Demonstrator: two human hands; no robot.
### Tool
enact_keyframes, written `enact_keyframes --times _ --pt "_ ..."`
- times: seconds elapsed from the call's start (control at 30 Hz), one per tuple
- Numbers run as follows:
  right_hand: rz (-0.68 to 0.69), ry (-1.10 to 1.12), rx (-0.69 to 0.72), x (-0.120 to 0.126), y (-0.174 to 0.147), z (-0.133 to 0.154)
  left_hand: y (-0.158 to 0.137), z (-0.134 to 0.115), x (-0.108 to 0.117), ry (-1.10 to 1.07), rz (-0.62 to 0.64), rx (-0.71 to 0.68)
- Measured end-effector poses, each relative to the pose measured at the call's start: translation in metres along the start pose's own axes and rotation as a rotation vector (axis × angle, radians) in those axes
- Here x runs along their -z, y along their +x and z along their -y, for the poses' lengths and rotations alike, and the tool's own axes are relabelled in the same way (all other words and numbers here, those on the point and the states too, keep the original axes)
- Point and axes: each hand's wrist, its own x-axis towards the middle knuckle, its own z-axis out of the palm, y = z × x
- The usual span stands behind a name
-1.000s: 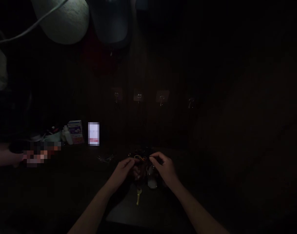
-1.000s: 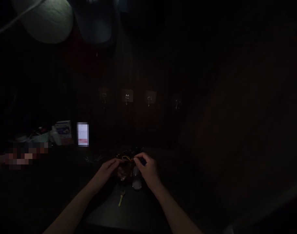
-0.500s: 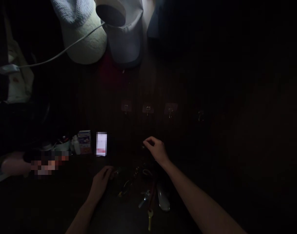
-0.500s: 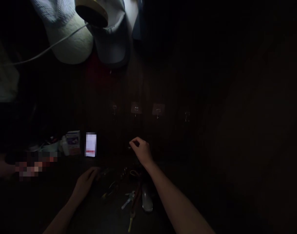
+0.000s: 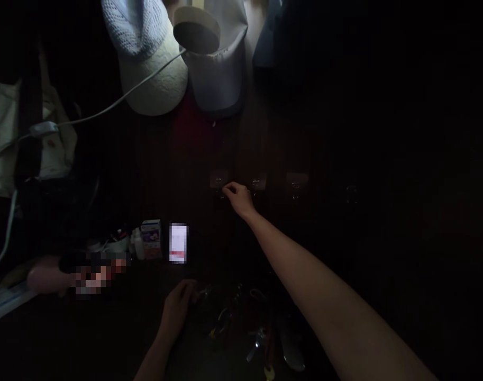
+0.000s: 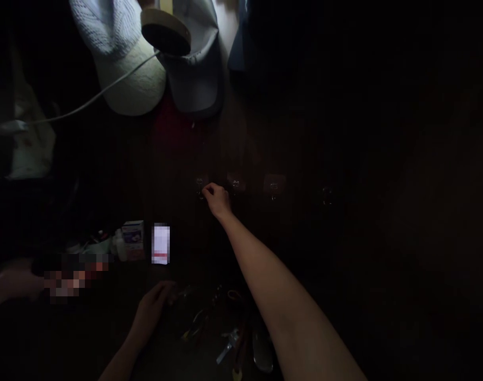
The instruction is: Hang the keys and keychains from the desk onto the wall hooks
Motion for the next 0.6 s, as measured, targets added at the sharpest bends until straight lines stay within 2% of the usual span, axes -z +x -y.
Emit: enact_keyframes --times 0.3,0.6 --pt "0.072 -0.321 -0.11 -0.011 -0.001 0.005 0.003 0.007 -0.002 -0.003 0.015 -0.002" --pt "0.11 -0.144 -0.154 -0.018 -0.026 -0.021 0.002 0.0 0.0 0.082 0.02 -0.009"
